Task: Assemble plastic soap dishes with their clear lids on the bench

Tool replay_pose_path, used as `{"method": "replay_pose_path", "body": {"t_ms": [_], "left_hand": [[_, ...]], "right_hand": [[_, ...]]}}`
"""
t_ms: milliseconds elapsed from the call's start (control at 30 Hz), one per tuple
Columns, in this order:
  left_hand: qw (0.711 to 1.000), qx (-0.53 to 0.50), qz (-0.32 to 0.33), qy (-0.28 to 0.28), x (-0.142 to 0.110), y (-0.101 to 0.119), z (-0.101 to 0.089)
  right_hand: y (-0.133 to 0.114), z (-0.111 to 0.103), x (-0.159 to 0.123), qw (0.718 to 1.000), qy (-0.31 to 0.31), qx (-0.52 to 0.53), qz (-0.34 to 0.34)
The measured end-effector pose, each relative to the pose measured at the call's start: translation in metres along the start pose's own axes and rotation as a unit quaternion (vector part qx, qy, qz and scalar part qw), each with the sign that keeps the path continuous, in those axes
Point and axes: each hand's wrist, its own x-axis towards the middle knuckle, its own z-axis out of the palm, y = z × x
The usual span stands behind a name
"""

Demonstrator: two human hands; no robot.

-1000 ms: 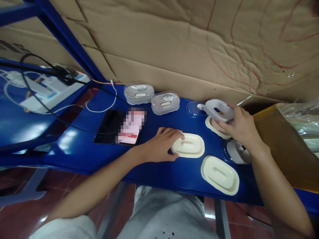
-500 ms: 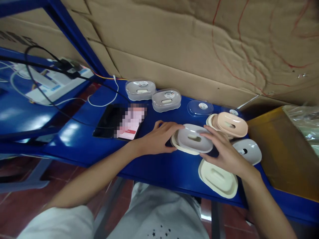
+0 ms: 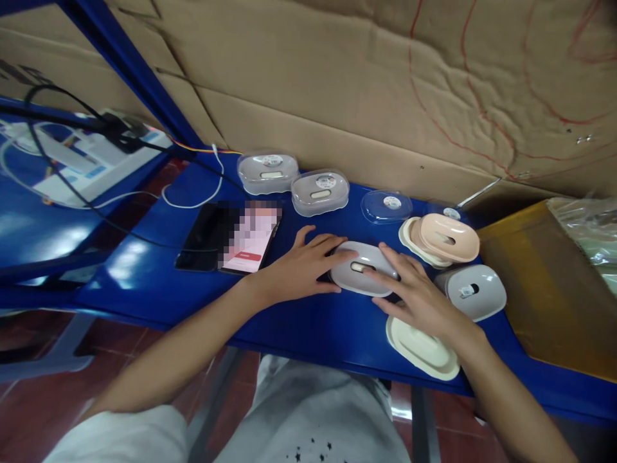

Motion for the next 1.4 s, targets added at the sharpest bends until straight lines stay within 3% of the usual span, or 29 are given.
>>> {"method": "replay_pose_path", "body": {"t_ms": [300,500,967,1200,1400], "left_hand": [[0.999,-0.015,-0.008,0.037,-0.001,0.005,0.001],[0.999,-0.018,-0.019,0.034,0.0,0.003,0.003],[0.998,0.055,0.006,0.033,-0.001,-0.005,0.002],[0.999,0.029,0.005,0.035,0.001,-0.003,0.003],[0.999,0.002,-0.001,0.05,0.001,-0.001,-0.002]], "right_hand": [[0.005,-0.002,-0.003,0.994,-0.008,0.092,0.065],[0.007,-0.003,-0.003,0.993,0.017,0.089,0.077],[0.007,0.009,0.003,1.0,0.015,-0.003,0.009],[0.009,-0.001,0.002,0.999,-0.021,-0.036,0.012],[0.05,-0.02,0.034,0.974,0.078,-0.181,0.113]]}}
